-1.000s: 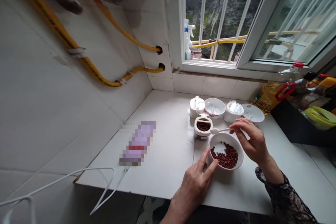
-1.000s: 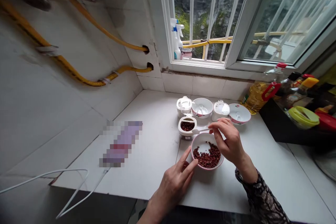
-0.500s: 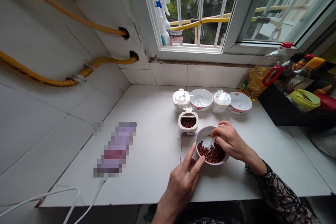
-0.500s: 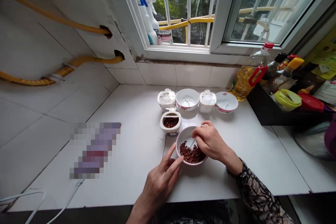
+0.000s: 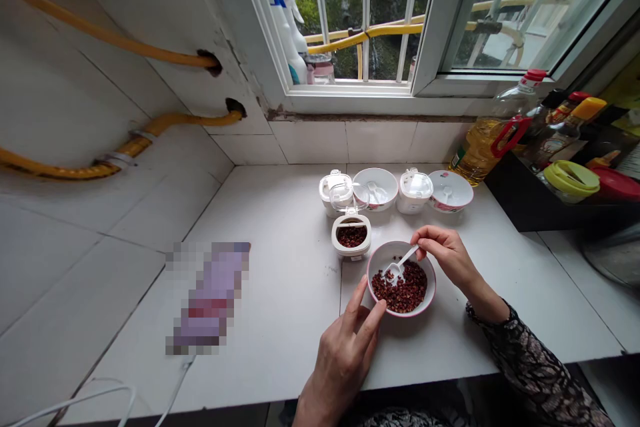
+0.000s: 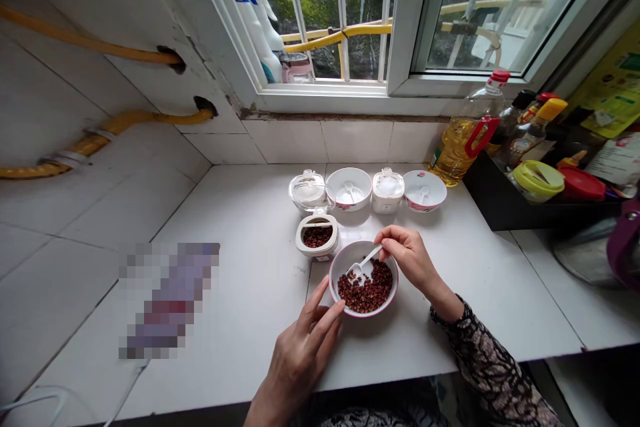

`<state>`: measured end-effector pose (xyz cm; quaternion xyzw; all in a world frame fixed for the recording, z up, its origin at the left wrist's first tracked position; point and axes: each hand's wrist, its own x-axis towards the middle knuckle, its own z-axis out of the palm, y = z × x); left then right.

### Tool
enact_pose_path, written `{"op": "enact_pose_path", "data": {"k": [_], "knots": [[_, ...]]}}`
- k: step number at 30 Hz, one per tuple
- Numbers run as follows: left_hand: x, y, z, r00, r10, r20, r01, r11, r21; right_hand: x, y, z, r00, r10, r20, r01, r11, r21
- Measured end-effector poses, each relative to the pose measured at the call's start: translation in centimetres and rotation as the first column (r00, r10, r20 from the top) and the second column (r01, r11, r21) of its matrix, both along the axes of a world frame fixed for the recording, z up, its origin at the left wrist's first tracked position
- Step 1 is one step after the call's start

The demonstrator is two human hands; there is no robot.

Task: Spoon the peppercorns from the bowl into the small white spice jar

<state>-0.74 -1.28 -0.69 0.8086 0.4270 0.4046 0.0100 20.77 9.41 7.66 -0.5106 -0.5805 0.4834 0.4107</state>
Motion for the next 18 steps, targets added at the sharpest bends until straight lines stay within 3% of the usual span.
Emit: {"op": "enact_pose_path", "data": {"k": [9,13,15,18], "knots": [[-0.1,-0.2,-0.6,1.0,-0.02,0.004,0.02,0.999,-0.033,-0.7,0.7,0.2,0.99,-0.06,-0.128,0.053,0.997,-0.057],[0.0,0.0,-0.5,0.999,-0.028,0.024,0.028,0.999,-0.016,-2.3,0.4,1.0,0.996,-0.071,-0.046,0.076,0.989,0.128],[0.0,0.0,-0.5,0.999,-0.028,0.026,0.029,1.0,-0.012,-3.2,0.1,1.1,0.993,-0.081,0.088,0.045,0.934,0.354],[-0.1,0.0,-0.5,0.999,-0.028,0.018,0.028,0.999,-0.025,-4.0,0.0,1.0,0.934,-0.076,0.35,-0.196,0.71,0.676]]}}
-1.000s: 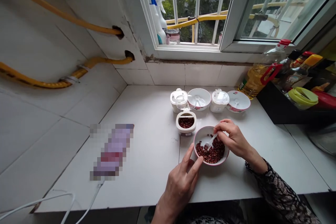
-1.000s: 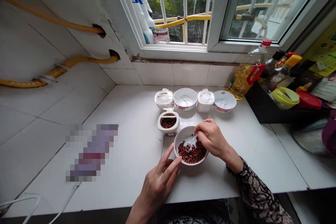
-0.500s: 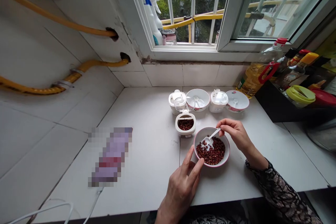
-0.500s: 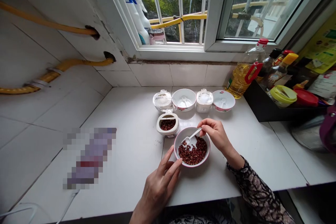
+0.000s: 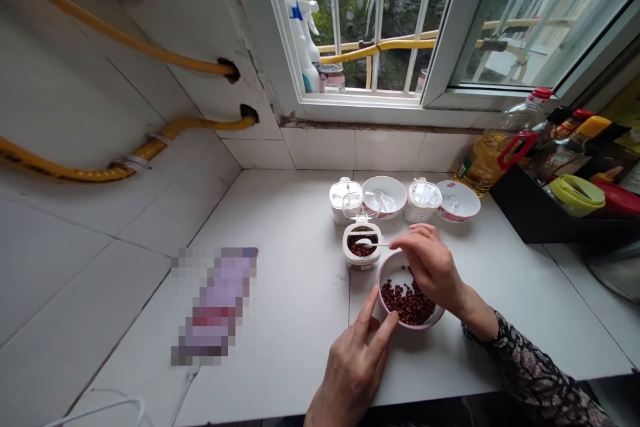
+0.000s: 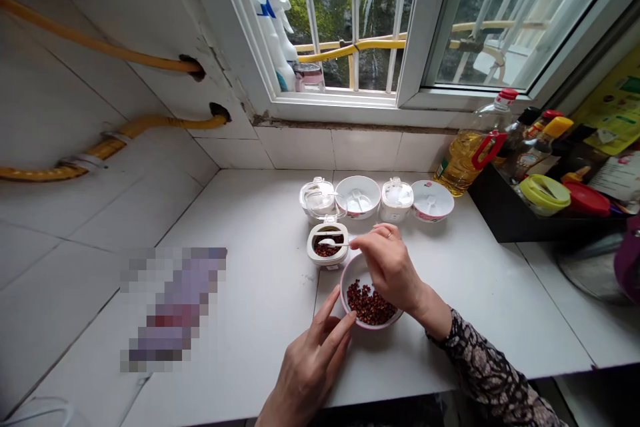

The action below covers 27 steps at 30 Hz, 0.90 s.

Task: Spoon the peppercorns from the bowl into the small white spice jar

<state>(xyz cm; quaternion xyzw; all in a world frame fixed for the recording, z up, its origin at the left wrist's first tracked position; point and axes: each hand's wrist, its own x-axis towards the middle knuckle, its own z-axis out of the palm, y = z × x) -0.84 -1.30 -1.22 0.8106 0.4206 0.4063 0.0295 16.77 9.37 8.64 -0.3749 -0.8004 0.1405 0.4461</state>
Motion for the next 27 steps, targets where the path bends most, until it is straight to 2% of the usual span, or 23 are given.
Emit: {"op": "enact_pose_path", "data": {"k": [1,3,7,10,14,17,21,27], "knots": [[0.0,0.0,0.0,1.0,-0.001,0.0,0.001,1.0,-0.005,-0.1,0.0,0.0,0.996,0.033,0.088,-0.041,0.994,0.099],[0.0,0.0,0.0,1.0,-0.003,0.003,0.003,1.0,-0.003,0.1,-0.1,0.1,0.983,0.048,0.177,-0.084,0.976,0.201],[0.0,0.1,0.2,1.0,-0.003,0.014,0.003,1.0,0.013,1.5,-0.2,1.0,0.999,0.005,0.037,-0.012,0.976,0.216],[0.0,0.0,0.2,1.0,-0.006,0.012,0.006,1.0,0.0,2.4,-0.1,1.1,0.999,-0.031,0.013,0.029,0.988,0.153],[-0.1,-0.1,0.0,1.0,-0.006,-0.008,0.006,1.0,-0.012,2.5,0.2,-0.2,0.977,-0.051,0.207,0.037,0.997,0.075],[-0.2,-0.2,-0.1,1.0,-0.003,-0.014,0.003,1.0,-0.017,2.0,0.2,-1.3,0.962,0.0,0.273,0.006,1.0,-0.023],[-0.2,-0.2,-0.2,1.0,-0.002,-0.01,0.002,1.0,-0.021,1.7,0.0,-1.8,0.979,0.068,0.19,-0.028,0.979,-0.203],[-0.2,-0.3,0.1,1.0,0.007,-0.019,-0.007,1.0,-0.014,2.2,0.1,-1.4,0.999,-0.034,0.023,0.041,0.898,-0.437]]}}
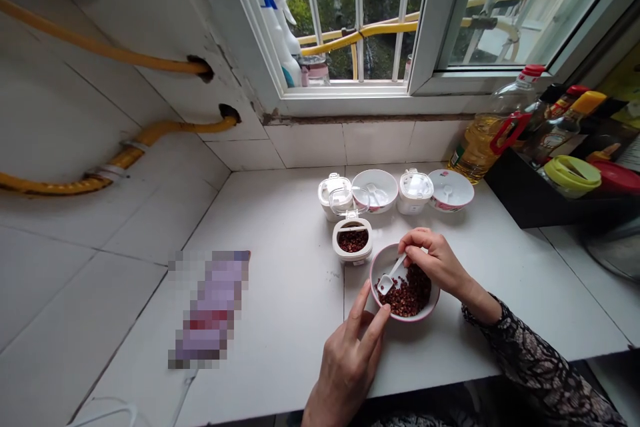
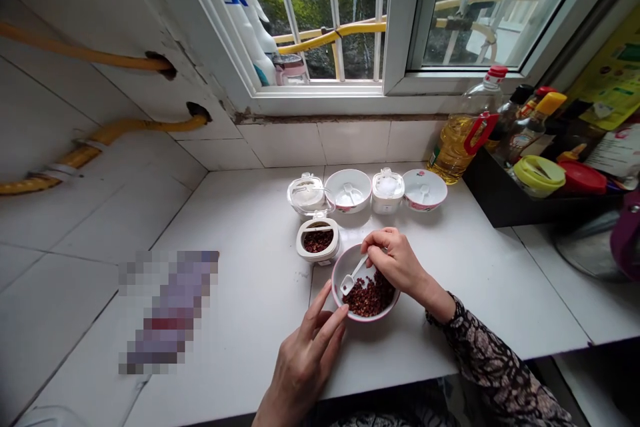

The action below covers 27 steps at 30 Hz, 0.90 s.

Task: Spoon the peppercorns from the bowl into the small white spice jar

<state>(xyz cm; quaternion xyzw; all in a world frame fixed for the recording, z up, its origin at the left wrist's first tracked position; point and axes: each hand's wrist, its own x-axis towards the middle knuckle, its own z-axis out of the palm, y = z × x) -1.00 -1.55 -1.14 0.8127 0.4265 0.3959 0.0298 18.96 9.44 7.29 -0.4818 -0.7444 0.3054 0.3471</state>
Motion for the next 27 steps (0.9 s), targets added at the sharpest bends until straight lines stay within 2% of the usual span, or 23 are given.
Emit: {"op": "enact_pose_path", "data": {"k": [2,5,8,10,12,14,20,23,27], "knots": [[0.0,0.0,0.1,1.0,-0.003,0.0,0.003,1.0,0.005,0.2,0.1,0.1,1.0,-0.011,-0.006,0.011,1.0,-0.014],[0.0,0.0,0.1,1.0,-0.004,-0.006,0.004,1.0,0.002,0.3,0.2,0.1,0.998,-0.005,0.055,0.0,0.995,0.102],[-0.1,0.0,0.0,1.0,-0.004,-0.004,0.004,1.0,0.008,0.2,0.2,0.0,0.983,0.033,0.18,-0.077,0.966,0.247],[-0.1,0.1,0.0,1.0,-0.004,-0.003,0.004,1.0,0.008,0.0,0.0,-0.2,0.969,0.088,0.23,-0.148,0.954,0.26],[-0.1,0.1,0.1,1.0,-0.005,-0.002,0.005,1.0,0.011,-0.2,-0.1,-0.3,0.963,0.149,0.224,-0.2,0.954,0.226],[-0.1,0.1,0.1,1.0,-0.006,0.0,0.006,1.0,0.013,-0.3,-0.2,-0.3,0.969,0.171,0.176,-0.202,0.964,0.173],[-0.1,0.1,0.1,1.0,-0.009,0.003,0.009,1.0,0.003,0.1,0.0,0.3,1.0,0.017,-0.011,-0.017,1.0,-0.021],[-0.1,0.2,0.1,1.0,-0.009,0.003,0.009,1.0,0.003,0.2,0.1,0.6,0.993,-0.028,-0.118,0.009,0.988,-0.156],[0.0,0.2,0.1,1.0,-0.003,0.0,0.003,1.0,0.01,0.2,0.2,0.8,0.956,-0.089,-0.279,-0.017,0.935,-0.355]]}}
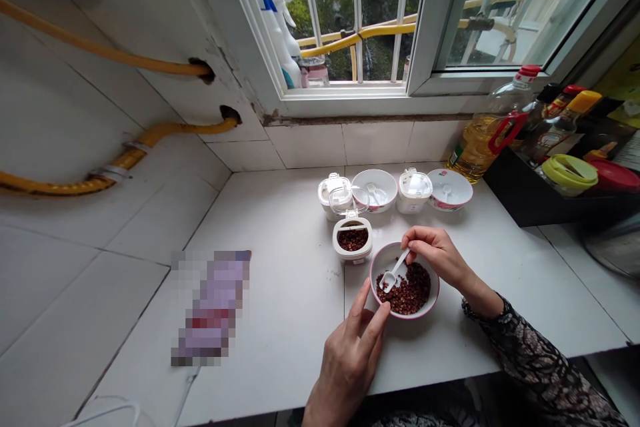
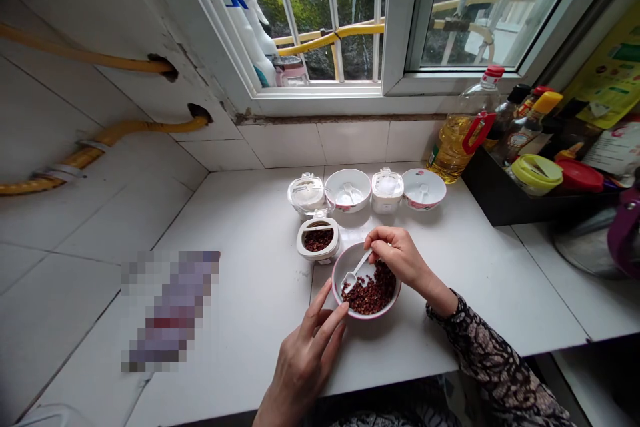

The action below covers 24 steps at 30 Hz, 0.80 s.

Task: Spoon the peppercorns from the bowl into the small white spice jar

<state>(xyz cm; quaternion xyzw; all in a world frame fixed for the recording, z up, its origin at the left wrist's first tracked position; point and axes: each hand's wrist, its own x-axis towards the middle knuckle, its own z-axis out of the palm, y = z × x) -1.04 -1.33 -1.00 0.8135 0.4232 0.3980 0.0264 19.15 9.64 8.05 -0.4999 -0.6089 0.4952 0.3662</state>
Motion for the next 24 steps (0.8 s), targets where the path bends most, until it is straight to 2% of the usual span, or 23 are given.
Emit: {"op": "enact_pose_path", "data": {"k": [3,7,10,13,15,17,19,20,24], "knots": [[0.0,0.0,0.1,1.0,0.005,-0.002,-0.005,1.0,-0.002,0.0,0.2,0.0,0.998,-0.027,-0.056,0.026,0.999,-0.034],[0.0,0.0,0.1,1.0,0.006,0.003,-0.006,1.0,0.005,-0.3,0.5,0.0,0.991,-0.067,-0.119,0.066,0.998,-0.011],[0.1,0.0,0.0,1.0,0.007,0.001,-0.007,1.0,0.009,-1.0,0.4,0.0,0.984,-0.094,-0.153,0.106,0.992,0.069],[0.1,0.0,-0.2,1.0,0.005,-0.002,-0.005,1.0,-0.003,-1.9,0.0,-0.1,0.989,-0.113,-0.094,0.133,0.958,0.253],[0.1,0.0,-0.2,1.0,0.005,0.001,-0.005,1.0,0.0,-2.5,-0.3,-0.3,0.993,-0.114,0.041,0.082,0.882,0.465],[0.1,0.1,-0.3,1.0,0.006,0.005,-0.006,1.0,0.006,-2.8,-0.5,-0.5,0.974,-0.11,0.199,-0.052,0.745,0.665],[0.1,0.1,-0.3,1.0,0.005,0.007,-0.005,1.0,0.005,-2.9,-0.5,-0.6,0.943,-0.114,0.312,-0.179,0.617,0.766],[0.1,0.1,-0.3,1.0,0.005,0.007,-0.005,1.0,0.003,-2.8,-0.5,-0.5,0.932,-0.123,0.342,-0.213,0.579,0.787],[0.1,0.0,-0.2,1.0,0.007,0.012,-0.007,1.0,-0.006,-1.9,-0.4,0.6,0.928,-0.166,0.334,-0.195,0.548,0.814]]}}
